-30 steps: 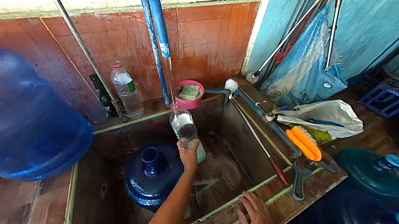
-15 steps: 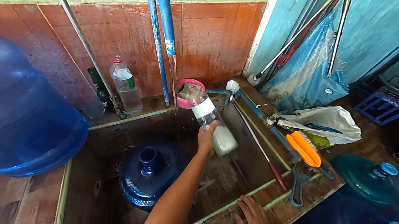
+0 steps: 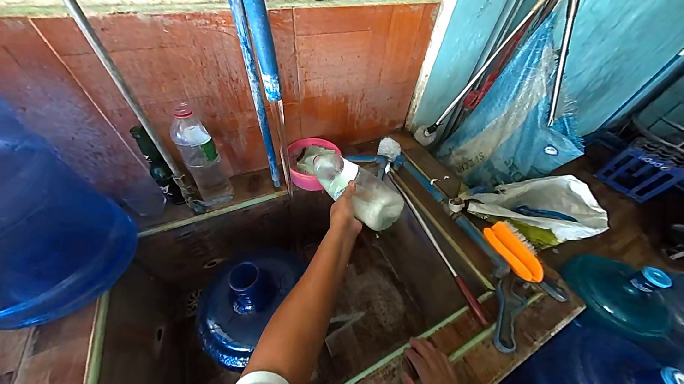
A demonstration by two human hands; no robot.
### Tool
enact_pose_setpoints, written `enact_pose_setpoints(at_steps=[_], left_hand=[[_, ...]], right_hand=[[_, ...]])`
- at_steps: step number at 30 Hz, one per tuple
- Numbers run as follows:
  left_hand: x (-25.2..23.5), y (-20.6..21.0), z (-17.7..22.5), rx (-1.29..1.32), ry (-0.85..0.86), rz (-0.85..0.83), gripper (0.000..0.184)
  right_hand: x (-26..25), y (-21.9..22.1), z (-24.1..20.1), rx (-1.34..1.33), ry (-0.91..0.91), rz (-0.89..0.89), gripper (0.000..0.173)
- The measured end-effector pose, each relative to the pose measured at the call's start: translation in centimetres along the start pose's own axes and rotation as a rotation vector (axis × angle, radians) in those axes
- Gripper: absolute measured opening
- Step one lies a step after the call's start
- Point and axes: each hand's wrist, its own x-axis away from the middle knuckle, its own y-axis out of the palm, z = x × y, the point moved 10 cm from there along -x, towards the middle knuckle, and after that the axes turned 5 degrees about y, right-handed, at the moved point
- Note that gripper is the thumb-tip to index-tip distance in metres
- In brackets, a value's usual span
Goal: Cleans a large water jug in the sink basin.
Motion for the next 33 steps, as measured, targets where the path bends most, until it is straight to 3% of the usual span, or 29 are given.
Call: enact_pose_setpoints(at_steps=[7,15,20,24,28,31,33], left_hand=[[-0.6,0.5,0.6,0.033,-0.040,-0.048,0.048],[-0.1,0.5,0.3,0.040,-0.065,-0.056,0.039],[1.1,-1.0,-1.5,-0.265,-0.125,-0.147,0.052],[3.4,-4.2,-2.2,-0.485,0.000,-0.295,0.046],[8.2,-7.2,0.8,-0.639,0.104,-0.485,0.045],[11.7,-9.0,4.9,-0.662,0.155,-0.624,0.046],[13.1,-10.5,8.7,-0.607,0.217,-0.629,0.045]], right_hand=[[0.1,0.1,0.1,0.002,0.001,-0.007,0.045],[0.1,0.1,0.1,0.006,-0.021,0.021,0.045],[0.0,0.0,-0.1,0.007,-0.022,0.016,0.045],[0.0,-0.2,-0.3,-0.001,-0.035,0.013,0.044],[0.0,-0.1,-0.3,0.000,-0.045,0.014,0.045],[0.1,0.0,-0.3,0.000,-0.049,0.005,0.046],[0.1,0.1,-0.3,0.006,-0.052,0.011,0.047]])
